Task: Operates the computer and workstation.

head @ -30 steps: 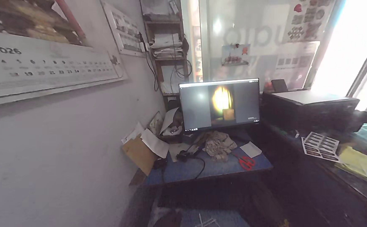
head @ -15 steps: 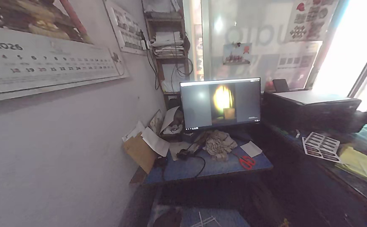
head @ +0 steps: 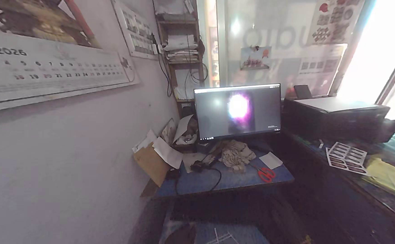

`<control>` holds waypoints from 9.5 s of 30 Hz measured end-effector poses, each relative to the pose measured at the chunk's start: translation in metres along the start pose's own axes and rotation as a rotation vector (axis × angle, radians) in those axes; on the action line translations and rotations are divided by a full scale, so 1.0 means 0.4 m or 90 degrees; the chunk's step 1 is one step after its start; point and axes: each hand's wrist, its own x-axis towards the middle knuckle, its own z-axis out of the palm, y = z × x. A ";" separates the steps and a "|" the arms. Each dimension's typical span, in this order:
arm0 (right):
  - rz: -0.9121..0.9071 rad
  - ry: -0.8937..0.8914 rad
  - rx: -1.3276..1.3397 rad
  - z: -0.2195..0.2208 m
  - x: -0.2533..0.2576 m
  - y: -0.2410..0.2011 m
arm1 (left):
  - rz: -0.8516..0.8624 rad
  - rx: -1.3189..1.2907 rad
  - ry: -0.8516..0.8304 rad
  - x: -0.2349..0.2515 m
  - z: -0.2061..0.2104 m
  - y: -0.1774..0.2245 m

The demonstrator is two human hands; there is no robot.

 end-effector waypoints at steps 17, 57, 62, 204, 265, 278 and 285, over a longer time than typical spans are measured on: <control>0.057 0.002 0.038 -0.053 -0.013 -0.070 | -0.003 0.005 0.003 0.001 0.003 0.000; 0.078 -0.071 0.028 -0.057 0.000 -0.057 | 0.005 0.009 0.019 0.002 0.011 -0.006; 0.091 -0.071 0.028 -0.051 0.004 -0.051 | 0.005 0.006 0.004 0.006 0.010 -0.008; 0.038 0.004 0.025 -0.046 -0.005 -0.060 | -0.014 -0.017 -0.019 -0.001 -0.015 0.009; 0.029 -0.019 0.012 -0.011 0.007 -0.013 | -0.025 -0.014 -0.041 0.005 -0.020 0.009; 0.026 0.004 0.015 -0.010 0.001 -0.005 | -0.008 -0.020 -0.024 0.009 -0.004 -0.001; -0.039 0.039 -0.017 0.045 0.011 0.051 | -0.017 -0.019 -0.029 -0.002 -0.022 0.013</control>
